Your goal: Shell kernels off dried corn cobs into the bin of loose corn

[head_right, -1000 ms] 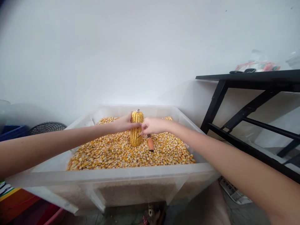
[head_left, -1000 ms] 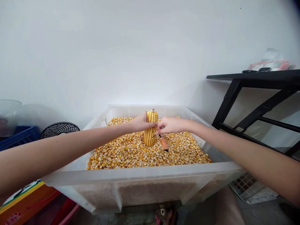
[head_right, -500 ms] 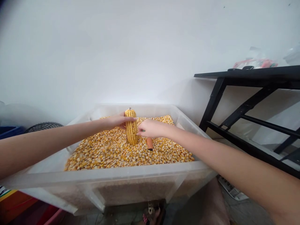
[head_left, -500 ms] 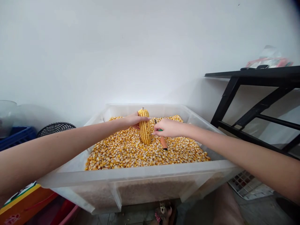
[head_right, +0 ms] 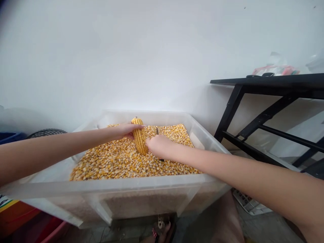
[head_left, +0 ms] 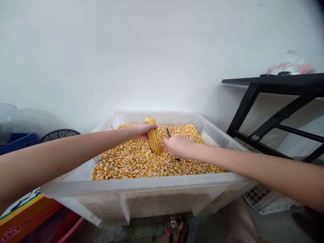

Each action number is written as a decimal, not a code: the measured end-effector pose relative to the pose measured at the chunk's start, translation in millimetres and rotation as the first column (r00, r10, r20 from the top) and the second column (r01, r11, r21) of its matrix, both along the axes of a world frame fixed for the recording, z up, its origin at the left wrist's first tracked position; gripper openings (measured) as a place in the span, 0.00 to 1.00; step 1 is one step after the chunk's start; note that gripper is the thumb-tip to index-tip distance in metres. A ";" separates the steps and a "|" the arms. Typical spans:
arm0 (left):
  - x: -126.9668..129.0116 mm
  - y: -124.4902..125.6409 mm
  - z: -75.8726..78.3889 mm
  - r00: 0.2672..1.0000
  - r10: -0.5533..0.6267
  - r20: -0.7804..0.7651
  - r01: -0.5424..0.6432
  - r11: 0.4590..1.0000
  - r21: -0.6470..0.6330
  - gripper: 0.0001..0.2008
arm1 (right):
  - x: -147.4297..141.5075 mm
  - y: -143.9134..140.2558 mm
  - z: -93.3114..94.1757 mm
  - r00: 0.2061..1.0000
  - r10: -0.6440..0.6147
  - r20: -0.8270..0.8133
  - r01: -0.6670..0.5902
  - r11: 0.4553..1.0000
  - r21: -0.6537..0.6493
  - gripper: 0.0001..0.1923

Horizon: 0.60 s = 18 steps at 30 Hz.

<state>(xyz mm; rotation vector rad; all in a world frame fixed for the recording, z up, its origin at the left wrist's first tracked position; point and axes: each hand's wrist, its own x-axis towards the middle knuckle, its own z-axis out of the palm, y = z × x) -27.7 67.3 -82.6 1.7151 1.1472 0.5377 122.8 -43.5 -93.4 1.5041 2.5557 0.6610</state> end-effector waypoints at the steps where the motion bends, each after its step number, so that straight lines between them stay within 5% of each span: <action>1: 0.0 -0.2 -0.5 1.000 0.004 0.003 -0.004 1.000 0.001 0.18 | 0.3 -0.2 -2.8 0.999 0.038 0.039 -0.038 0.999 -0.006 0.10; 5: 0.2 -0.9 -1.8 1.000 0.016 0.006 -0.016 1.000 0.023 0.18 | 3.6 0.7 -8.2 0.984 0.136 0.111 -0.134 0.991 -0.032 0.10; 11: 2.0 -6.4 0.5 1.000 0.018 0.015 -0.019 1.000 0.024 0.17 | 1.2 -0.9 -4.6 0.998 -0.030 -0.048 0.030 0.999 -0.017 0.14; 18: 3.0 -12.5 3.2 1.000 -0.018 0.013 0.017 0.998 0.063 0.19 | 2.0 -1.3 -0.7 0.995 0.089 0.049 -0.085 0.994 -0.074 0.10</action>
